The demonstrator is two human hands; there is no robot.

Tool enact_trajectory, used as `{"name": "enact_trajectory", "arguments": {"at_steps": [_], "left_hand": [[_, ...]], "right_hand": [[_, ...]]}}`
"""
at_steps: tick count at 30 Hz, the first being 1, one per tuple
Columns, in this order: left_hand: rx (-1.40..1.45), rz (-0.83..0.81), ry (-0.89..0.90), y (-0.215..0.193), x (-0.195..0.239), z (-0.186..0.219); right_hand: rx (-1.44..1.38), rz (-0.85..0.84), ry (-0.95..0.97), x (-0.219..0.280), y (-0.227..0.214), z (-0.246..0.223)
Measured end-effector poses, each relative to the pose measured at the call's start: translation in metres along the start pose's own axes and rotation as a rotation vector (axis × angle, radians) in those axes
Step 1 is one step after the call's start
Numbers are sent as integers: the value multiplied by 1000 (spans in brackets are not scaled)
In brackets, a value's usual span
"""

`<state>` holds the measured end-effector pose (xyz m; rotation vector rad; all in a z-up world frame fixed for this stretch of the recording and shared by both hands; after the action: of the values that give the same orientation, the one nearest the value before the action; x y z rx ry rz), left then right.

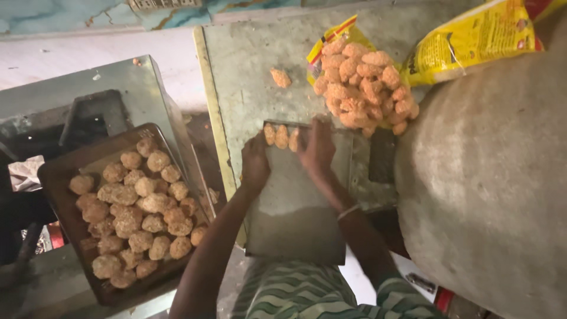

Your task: The person arranges small, orange, puffy snacks onto a rectangular metal tray. They pick the snacks from a yellow plastic bag and place them in neat rows on the tray, filling it systematically.

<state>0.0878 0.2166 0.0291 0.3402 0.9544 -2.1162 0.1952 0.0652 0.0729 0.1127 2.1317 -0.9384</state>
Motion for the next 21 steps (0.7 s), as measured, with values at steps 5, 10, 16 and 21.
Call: {"name": "enact_trajectory", "arguments": {"at_steps": [5,10,16,21], "left_hand": [[-13,-3,-30,-1,-5,3],[-4,8,-7,-2,-8,0],[-66,-5,38,12,4,-8],[-87,30,116,12,5,-12]], "right_hand": [[-153,-88,-195,-87,101,20],[-80,-384,-180,-110,193,35],[-289,-135,-76,-84,102,41],[-305,70,132,-1,-14,29]]}}
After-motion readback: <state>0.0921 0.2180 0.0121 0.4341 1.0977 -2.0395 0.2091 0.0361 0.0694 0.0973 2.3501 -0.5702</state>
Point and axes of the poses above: each hand's wrist, its own x-axis away from the middle knuckle, its own y-axis out of the palm, z = x × y, the point moved 5 cm from there along -x, towards the middle knuckle, and after that the axes turned 15 degrees about z, right-handed, at the moved point
